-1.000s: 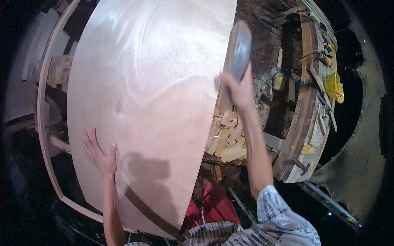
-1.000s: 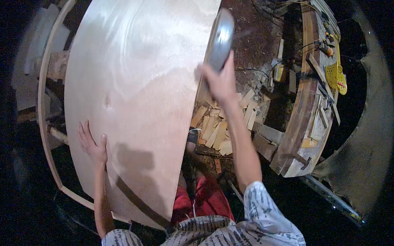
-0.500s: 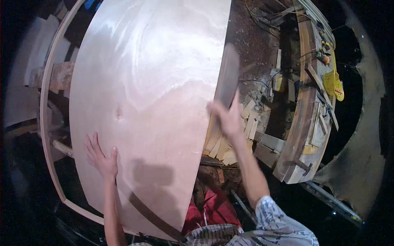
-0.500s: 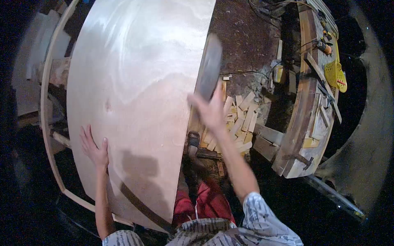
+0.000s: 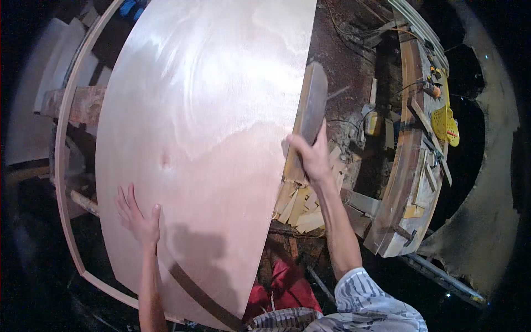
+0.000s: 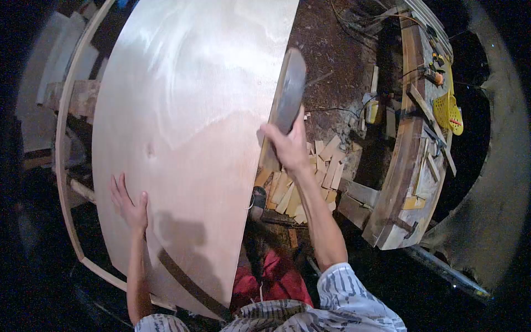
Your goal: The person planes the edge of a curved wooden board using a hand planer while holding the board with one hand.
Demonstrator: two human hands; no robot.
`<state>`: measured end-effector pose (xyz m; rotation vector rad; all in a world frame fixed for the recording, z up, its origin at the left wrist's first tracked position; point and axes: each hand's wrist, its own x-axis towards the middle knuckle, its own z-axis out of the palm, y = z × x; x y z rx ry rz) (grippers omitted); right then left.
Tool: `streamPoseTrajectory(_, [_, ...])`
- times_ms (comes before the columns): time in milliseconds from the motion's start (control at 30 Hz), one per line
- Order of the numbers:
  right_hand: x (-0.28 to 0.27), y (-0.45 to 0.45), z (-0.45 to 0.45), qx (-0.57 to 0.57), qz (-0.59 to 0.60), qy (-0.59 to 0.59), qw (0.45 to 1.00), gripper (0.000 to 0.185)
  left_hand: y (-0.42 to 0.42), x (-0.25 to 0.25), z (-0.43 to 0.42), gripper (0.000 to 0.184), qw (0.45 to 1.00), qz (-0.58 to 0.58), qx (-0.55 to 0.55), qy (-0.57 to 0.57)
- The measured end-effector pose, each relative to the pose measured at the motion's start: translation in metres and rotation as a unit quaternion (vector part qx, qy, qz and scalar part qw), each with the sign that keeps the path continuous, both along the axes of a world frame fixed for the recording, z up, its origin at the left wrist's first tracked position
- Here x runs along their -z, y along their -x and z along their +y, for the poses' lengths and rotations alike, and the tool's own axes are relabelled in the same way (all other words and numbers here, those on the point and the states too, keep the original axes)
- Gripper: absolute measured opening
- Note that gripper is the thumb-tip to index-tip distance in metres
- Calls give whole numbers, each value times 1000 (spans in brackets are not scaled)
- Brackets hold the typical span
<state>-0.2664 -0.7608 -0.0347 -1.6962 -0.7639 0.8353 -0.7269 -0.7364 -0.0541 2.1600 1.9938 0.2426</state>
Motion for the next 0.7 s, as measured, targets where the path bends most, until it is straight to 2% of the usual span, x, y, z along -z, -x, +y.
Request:
streamPoseTrajectory(67, [1, 5, -7, 16, 80, 16, 997, 99, 2, -3, -1, 93, 1000, 16, 7, 1])
streamPoseTrajectory(100, [-10, -6, 14, 25, 74, 27, 997, 92, 3, -2, -2, 93, 1000, 24, 4, 7])
streamPoseTrajectory(133, [-3, -34, 38, 20, 40, 52, 998, 85, 2, -1, -1, 93, 1000, 30, -2, 9])
streamPoseTrajectory(167, [11, -62, 66, 24, 29, 25, 999, 82, 1, -1, -1, 93, 1000, 30, -5, 3])
streamPoseTrajectory(200, [13, -87, 98, 14, -20, 12, 1000, 83, 2, -2, -1, 93, 1000, 24, 2, 7])
streamPoseTrajectory(300, [18, -158, 186, 24, -39, 30, 999, 90, 1, -6, 1, 94, 1000, 23, 12, 5])
streamPoseTrajectory(367, [30, -199, 227, -25, -86, 28, 996, 77, 2, -3, 2, 94, 999, 33, 10, 4])
streamPoseTrajectory(433, [49, -206, 229, 19, -61, -11, 998, 71, 7, 1, 0, 95, 1000, 6, 12, 11])
streamPoseTrajectory(467, [17, -162, 192, 2, -45, 1, 999, 70, 8, 0, 0, 95, 1000, 6, 12, 17])
streamPoseTrajectory(500, [9, -135, 163, 34, -60, 42, 997, 70, 8, -1, -1, 96, 1000, -3, 12, 20])
streamPoseTrajectory(533, [7, -114, 137, 23, -76, 23, 997, 74, 4, -2, 1, 96, 1000, -13, 11, 17])
streamPoseTrajectory(567, [-6, -91, 115, 22, -46, 47, 998, 78, 1, 0, 5, 96, 1000, -19, 9, 11])
streamPoseTrajectory(600, [5, -82, 98, 7, -56, -21, 998, 78, 0, -1, 4, 96, 1000, 7, 3, 12])
streamPoseTrajectory(633, [14, -77, 88, 7, -22, -39, 999, 74, 2, -4, 0, 96, 999, 37, 0, 20])
streamPoseTrajectory(700, [18, -88, 98, 10, -43, -10, 999, 73, 2, -7, 2, 96, 999, 44, 12, 14])
